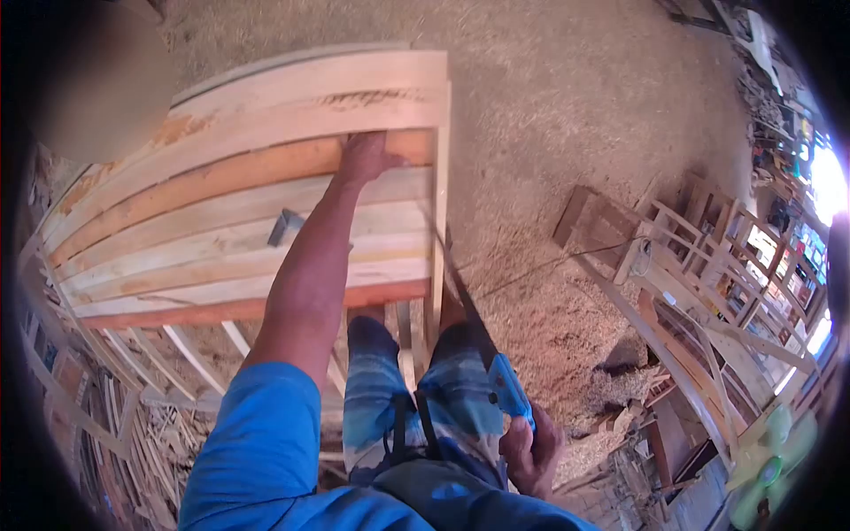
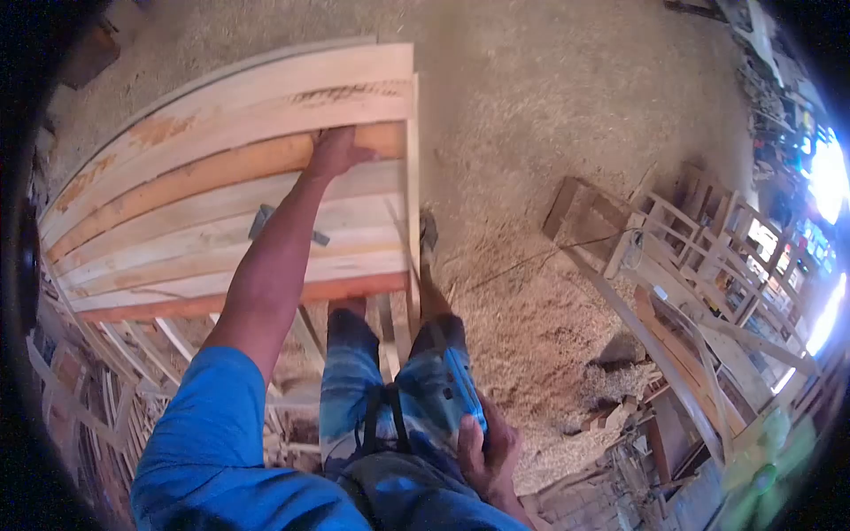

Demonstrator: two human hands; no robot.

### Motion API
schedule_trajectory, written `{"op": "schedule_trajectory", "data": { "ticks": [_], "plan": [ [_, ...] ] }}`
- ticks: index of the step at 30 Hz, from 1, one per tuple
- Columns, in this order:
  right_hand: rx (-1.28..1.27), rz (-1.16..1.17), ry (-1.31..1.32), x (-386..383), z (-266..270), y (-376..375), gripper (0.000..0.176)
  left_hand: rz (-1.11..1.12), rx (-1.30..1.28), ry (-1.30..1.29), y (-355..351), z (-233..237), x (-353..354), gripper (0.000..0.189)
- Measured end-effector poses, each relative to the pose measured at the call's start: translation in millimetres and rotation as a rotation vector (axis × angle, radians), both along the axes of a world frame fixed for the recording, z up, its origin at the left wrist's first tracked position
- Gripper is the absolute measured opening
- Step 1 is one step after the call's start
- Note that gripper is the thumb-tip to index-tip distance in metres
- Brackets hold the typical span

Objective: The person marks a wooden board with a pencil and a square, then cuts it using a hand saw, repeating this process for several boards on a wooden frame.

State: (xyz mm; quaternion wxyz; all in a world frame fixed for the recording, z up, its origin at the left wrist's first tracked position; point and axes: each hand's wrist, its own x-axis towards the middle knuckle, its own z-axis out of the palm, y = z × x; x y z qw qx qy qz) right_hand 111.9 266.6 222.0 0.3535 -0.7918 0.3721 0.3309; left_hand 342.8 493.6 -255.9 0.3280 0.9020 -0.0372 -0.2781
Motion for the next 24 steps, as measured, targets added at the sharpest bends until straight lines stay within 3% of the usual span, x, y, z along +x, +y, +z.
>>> {"op": "schedule_trajectory", "data": {
  "ticks": [7, 13, 18, 24],
  "plan": [
    [-0.022, 0.084, -0.229, 43, -77, 4, 0.043, -0.019, 0.105, -0.064, 4, 5, 14, 0.123],
    [-0.009, -0.020, -0.273, 20, -130, 18, 0.050, -0.023, 0.079, -0.034, 4, 4, 14, 0.123],
    [-0.050, -0.028, -0.390, 18, -163, 40, 0.043, -0.028, 0.090, -0.028, 1, 18, 18, 0.123],
    [-0.076, -0.003, -0.296, 19, -159, 57, 0.042, -0.018, 0.107, -0.049, 0, 20, 12, 0.122]
  ]
}}
